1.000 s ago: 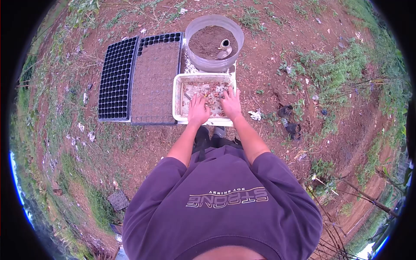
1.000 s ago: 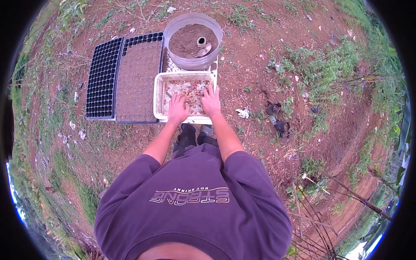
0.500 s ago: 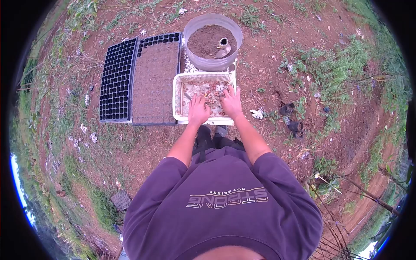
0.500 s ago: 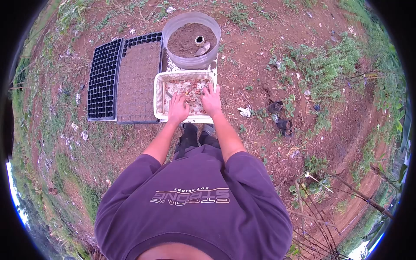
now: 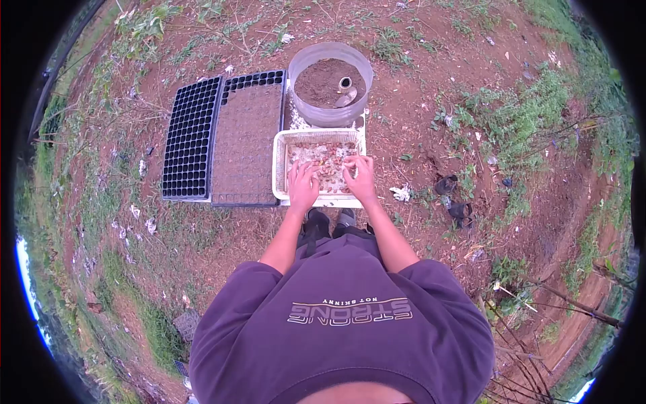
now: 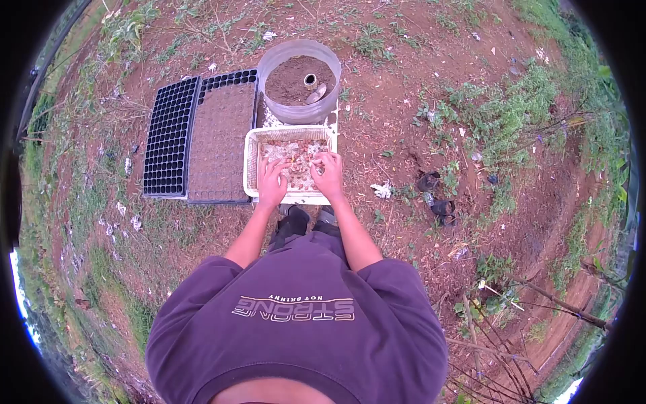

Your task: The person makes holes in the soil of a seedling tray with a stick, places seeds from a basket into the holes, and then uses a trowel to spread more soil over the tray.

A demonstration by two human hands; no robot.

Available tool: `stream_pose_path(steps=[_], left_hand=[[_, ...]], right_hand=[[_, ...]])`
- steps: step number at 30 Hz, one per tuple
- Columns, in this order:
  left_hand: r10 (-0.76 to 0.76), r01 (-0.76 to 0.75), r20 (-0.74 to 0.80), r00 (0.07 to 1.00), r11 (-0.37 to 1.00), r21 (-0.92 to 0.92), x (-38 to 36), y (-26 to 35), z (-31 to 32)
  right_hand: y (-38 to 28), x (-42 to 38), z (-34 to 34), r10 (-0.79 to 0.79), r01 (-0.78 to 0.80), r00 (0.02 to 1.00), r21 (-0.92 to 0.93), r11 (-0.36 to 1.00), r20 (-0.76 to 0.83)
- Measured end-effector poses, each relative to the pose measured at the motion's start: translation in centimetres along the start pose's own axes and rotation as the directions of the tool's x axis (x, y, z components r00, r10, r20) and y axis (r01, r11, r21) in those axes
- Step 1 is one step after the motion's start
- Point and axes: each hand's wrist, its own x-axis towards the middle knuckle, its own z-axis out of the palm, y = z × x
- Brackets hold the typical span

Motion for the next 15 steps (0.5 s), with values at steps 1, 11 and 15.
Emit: stream_pose_path(steps=[1, 11, 15], left_hand=[[-0.023, 0.023, -0.033, 0.999, 1.0, -0.002, -0.2, -0.1, -0.3], [-0.044, 0.044, -0.084, 0.995, 0.999, 0.003, -1.1, -2.6, -4.2], [0.0, 0.0, -0.137, 0.991, 1.0, -0.001, -0.9, -5.2, -6.1]], right_hand=[[-0.1, -0.1, 0.4, -0.006, 0.007, 1.0, 0.093, 0.996, -0.008], [-3.1, 0.4, 2.4, 0.024, -0.025, 1.0, 0.307, 0.951, 0.007], [-5.1, 0.2, 4.2, 0.082, -0.105, 0.991, 0.246, 0.964, 0.101]])
